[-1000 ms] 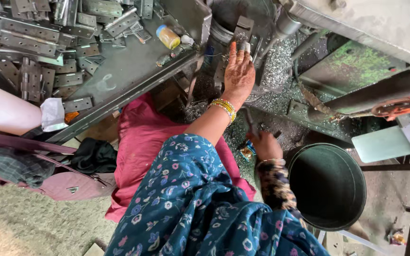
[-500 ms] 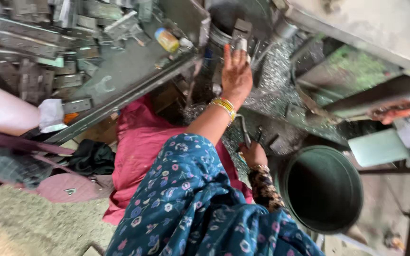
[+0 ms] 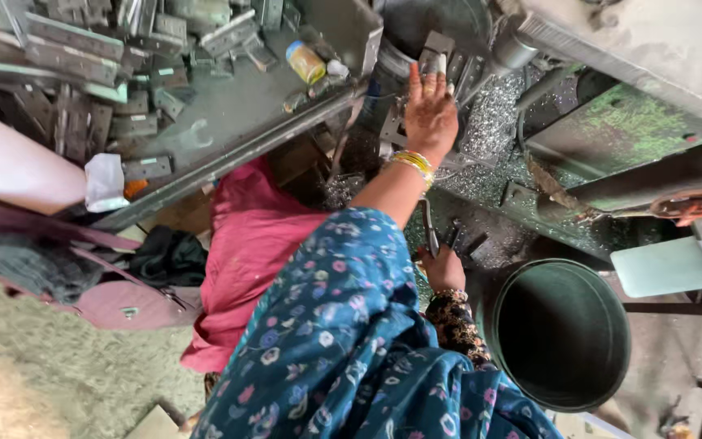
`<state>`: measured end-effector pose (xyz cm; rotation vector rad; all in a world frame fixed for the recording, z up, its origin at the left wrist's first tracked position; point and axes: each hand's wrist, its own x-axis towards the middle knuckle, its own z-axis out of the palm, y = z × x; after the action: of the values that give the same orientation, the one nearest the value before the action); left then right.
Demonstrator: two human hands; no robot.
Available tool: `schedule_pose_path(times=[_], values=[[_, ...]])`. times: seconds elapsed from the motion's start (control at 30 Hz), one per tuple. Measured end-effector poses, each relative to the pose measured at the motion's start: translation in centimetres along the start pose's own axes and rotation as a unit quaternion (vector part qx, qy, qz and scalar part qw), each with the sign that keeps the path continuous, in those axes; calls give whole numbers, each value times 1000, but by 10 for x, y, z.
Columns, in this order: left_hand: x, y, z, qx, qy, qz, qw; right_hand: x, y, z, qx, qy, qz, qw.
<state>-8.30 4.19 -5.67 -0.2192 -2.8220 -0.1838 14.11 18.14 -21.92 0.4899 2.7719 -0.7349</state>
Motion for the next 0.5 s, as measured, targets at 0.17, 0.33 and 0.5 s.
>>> schedule_pose_path(times=[0.17, 0.33, 0.5], values=[[-55, -79, -41, -214, 140, 36, 966, -12, -2, -33, 35, 113, -121, 986], [-48, -234, -77, -65, 40, -122, 990, -43, -59, -101, 109, 305, -202, 924], [38, -340, -70, 142, 342, -173, 913, -50, -104, -141, 30, 358, -197, 912]])
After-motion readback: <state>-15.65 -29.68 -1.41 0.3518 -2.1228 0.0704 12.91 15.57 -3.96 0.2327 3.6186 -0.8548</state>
